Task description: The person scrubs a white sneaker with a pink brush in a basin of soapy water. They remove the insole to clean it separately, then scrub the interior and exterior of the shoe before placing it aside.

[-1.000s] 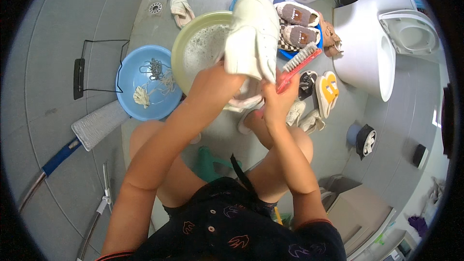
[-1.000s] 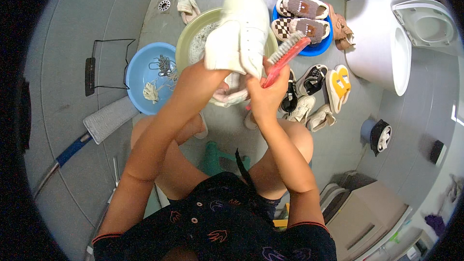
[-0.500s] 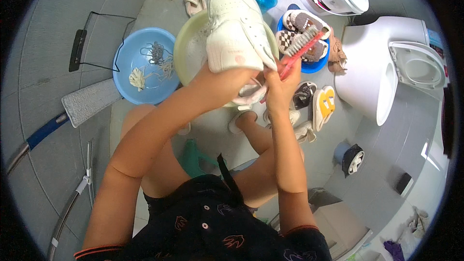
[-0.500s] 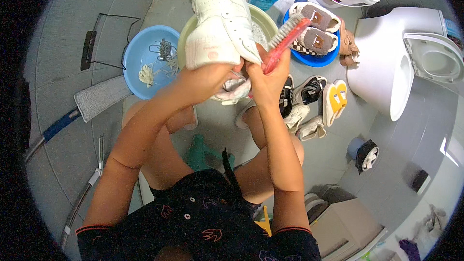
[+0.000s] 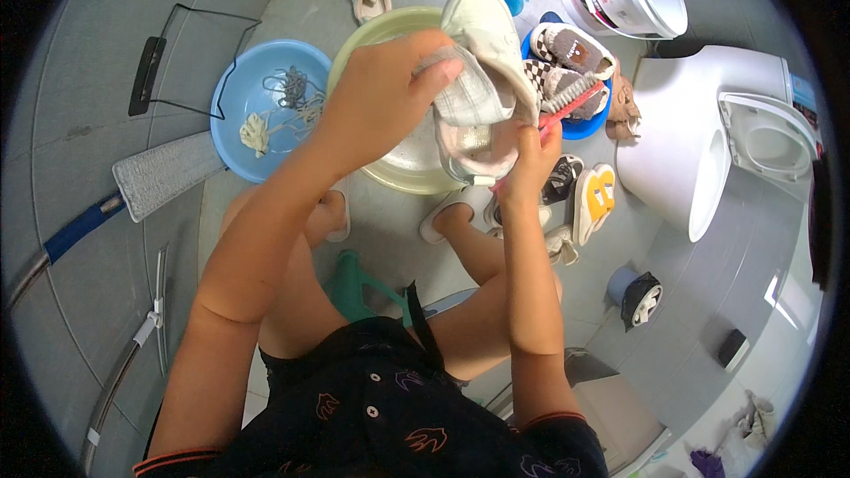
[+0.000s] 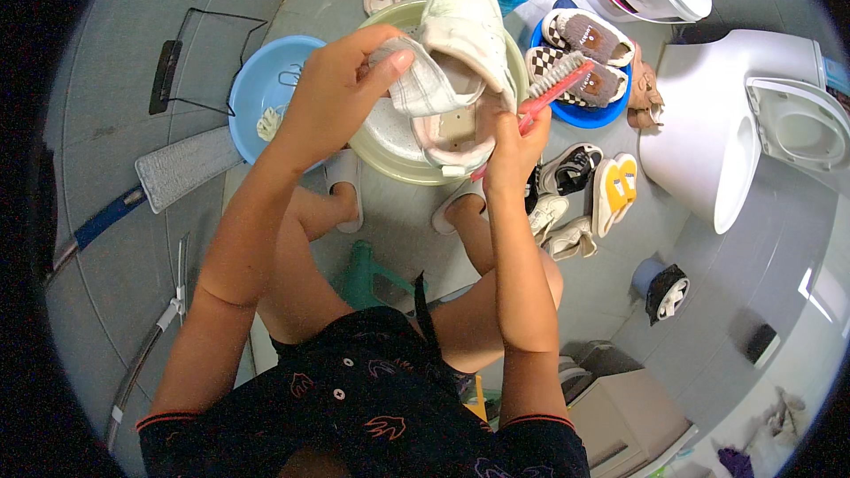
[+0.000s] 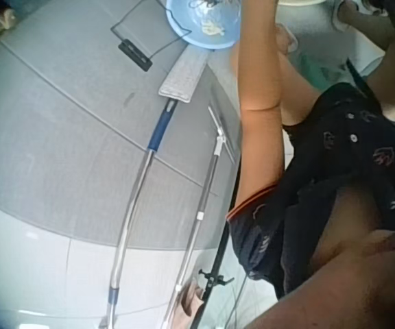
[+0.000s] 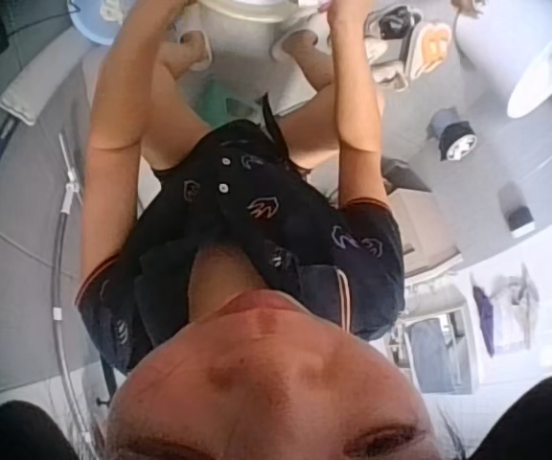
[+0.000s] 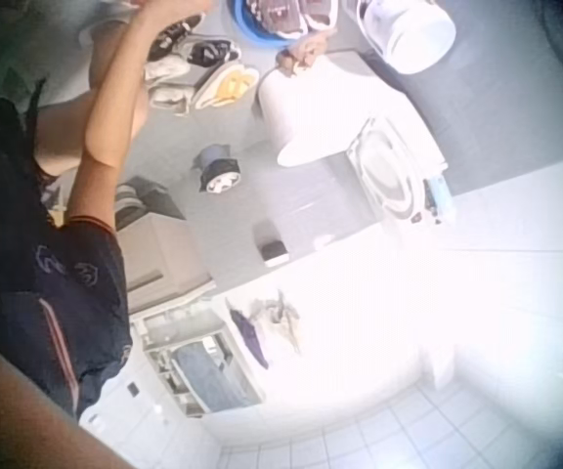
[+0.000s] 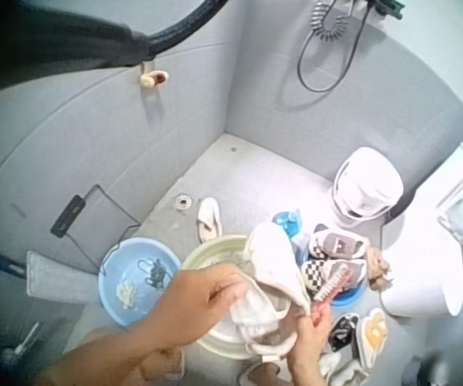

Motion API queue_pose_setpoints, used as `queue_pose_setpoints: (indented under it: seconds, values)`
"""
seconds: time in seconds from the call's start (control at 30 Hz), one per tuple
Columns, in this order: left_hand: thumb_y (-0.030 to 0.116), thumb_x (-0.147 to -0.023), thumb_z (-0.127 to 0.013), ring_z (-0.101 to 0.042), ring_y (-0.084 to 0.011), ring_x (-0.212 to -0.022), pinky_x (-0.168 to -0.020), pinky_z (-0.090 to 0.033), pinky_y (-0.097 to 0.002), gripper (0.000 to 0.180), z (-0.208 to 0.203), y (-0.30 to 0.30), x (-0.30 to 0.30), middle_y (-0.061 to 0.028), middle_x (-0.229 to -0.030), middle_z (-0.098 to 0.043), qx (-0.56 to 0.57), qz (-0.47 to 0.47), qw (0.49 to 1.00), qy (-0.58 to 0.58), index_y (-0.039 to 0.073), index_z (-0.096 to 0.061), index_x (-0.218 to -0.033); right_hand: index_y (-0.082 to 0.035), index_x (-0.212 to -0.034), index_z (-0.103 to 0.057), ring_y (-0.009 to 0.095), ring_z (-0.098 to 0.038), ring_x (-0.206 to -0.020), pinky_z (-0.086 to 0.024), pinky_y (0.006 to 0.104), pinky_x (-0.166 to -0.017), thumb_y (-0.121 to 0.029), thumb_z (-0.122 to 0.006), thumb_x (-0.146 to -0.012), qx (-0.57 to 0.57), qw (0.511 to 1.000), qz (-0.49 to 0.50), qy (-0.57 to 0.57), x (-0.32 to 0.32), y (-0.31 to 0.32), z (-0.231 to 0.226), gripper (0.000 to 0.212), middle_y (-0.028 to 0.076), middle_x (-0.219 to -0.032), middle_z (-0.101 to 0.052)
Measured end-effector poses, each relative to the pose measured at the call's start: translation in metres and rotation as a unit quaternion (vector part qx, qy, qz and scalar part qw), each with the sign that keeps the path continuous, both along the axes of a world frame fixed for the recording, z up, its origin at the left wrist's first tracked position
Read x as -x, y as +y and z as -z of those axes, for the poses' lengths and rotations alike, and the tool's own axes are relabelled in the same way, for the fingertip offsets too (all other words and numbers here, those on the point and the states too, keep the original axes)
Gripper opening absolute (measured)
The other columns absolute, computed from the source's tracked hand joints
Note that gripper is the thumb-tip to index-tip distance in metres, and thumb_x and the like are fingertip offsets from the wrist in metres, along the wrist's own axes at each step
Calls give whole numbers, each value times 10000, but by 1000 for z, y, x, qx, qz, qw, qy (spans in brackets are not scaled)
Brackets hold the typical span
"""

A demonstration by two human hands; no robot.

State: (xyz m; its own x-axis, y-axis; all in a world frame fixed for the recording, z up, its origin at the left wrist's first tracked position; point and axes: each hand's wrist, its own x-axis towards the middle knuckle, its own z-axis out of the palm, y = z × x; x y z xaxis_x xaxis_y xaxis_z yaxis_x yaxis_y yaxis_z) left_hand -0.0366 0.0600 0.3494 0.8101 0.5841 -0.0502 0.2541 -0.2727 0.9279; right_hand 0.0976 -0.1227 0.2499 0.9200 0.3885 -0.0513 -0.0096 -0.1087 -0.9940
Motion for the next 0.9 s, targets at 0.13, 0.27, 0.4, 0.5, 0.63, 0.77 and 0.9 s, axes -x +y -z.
queue_pose_setpoints:
  seconds: [0.13,0.27,0.4,0.5,0.63,0.77,0.9]
  values:
    - [161,-876,-627,-567,-34,-767,-650,-461,-221,160,3,10,3,-16,-900,-703,132,47,989,-51,47,-678,-976,-38,-935,-489,106,-462,-720,-424,251,-682,-106,-558,-793,-16,999,32,23,2,10,-13,172,21,-832,-511]
    - [158,-838,-668,-636,-129,-885,-774,-500,-301,120,-8,1,11,-51,-996,-707,93,181,972,-118,65,-695,-909,-23,-959,-503,118,-503,-736,-448,267,-694,-95,-576,-793,-10,998,53,39,-5,8,-8,195,36,-846,-542]
    - [170,-794,-709,-627,-224,-1046,-877,-490,-403,112,1,-17,10,-78,-1026,-705,-93,292,937,-168,79,-697,-858,-10,-977,-515,124,-524,-737,-454,270,-691,-73,-573,-789,-30,995,83,46,-6,9,-15,206,45,-860,-568]
    - [186,-768,-731,-610,-232,-1072,-883,-496,-414,131,7,-26,8,-59,-1024,-695,-122,261,947,-143,86,-695,-845,-3,-1001,-521,118,-519,-736,-440,259,-676,-72,-582,-781,-31,994,97,50,-8,8,-18,239,42,-858,-565]
    - [204,-771,-719,-621,-224,-988,-861,-505,-362,140,-8,-35,0,-11,-1029,-654,25,132,991,-25,80,-695,-831,-8,-997,-524,111,-512,-727,-435,252,-678,-78,-590,-778,-13,995,90,46,-6,5,-20,240,34,-848,-562]
    - [203,-794,-698,-618,-173,-937,-760,-521,-318,165,2,-39,-5,-17,-1023,-624,-68,115,990,-43,77,-684,-899,-21,-969,-521,108,-504,-719,-425,244,-671,-91,-597,-782,-40,996,72,44,-4,6,-18,214,28,-842,-556]
    - [201,-809,-698,-629,-140,-880,-657,-511,-309,204,21,-28,-5,-40,-954,-659,-249,125,957,-82,80,-666,-970,-51,-904,-502,98,-487,-731,-405,242,-677,-106,-608,-782,-11,995,80,50,2,9,-27,171,22,-838,-543]
